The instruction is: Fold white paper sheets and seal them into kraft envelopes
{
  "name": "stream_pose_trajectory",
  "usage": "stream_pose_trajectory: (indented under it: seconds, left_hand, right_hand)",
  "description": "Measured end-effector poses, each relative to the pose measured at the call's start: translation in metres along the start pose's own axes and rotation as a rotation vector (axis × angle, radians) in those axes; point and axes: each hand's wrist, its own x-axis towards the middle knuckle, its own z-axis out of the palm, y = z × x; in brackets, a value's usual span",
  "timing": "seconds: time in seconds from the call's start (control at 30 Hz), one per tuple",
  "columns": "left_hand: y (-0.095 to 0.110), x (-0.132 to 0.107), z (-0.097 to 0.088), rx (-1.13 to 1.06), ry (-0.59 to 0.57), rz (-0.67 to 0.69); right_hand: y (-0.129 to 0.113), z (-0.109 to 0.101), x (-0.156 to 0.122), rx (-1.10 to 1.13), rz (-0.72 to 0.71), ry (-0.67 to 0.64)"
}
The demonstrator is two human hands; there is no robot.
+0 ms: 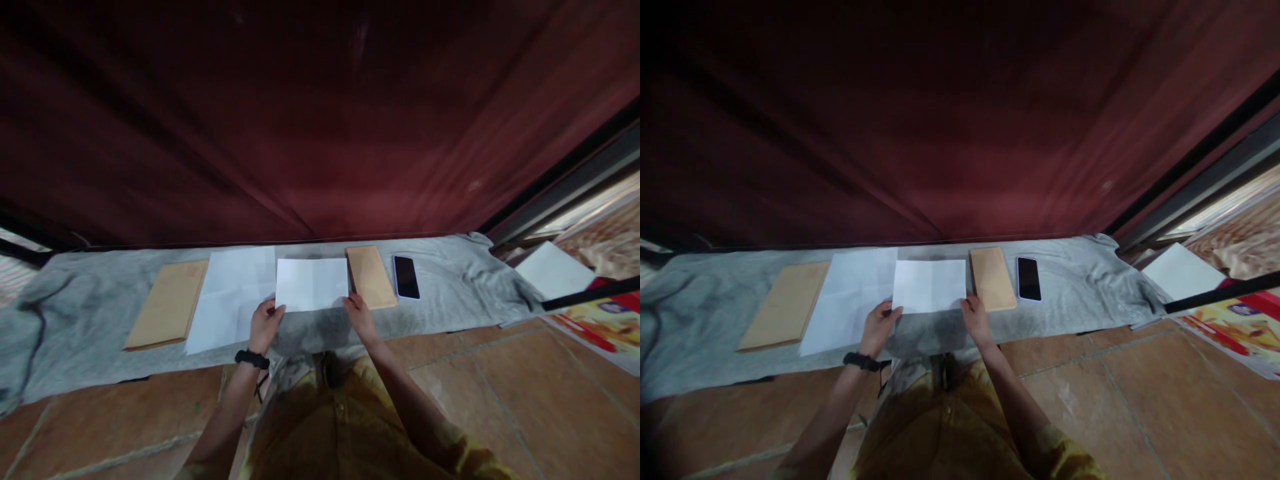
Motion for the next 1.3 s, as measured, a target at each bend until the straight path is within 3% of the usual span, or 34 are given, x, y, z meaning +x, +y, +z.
stream_pose_trajectory:
  seconds: [0.13,0.3,0.47,0.8,1.3]
  left_hand:
    - [-0.008,-0.014,0.010,0.301,0.019,0.101]
    - [0.003,-0.038,0.023,0.769,-0.013,0.147]
    - [0.011,-0.048,0.026,1.008,-0.039,0.215]
    - [0.011,-0.051,0.026,1.158,-0.087,0.306]
    - [0.004,-0.049,0.028,1.119,-0.046,0.302]
  right_hand:
    - [0.014,-0.007,-0.011,-0.033,0.026,0.003]
    - [0.015,-0.013,-0.017,-0.120,0.018,-0.036]
    - [0.010,-0.013,-0.021,-0.241,-0.012,-0.029]
    - [0.009,-0.013,-0.018,-0.376,-0.033,-0.041]
    - [0.022,-0.010,-0.019,-0.489,-0.120,-0.005]
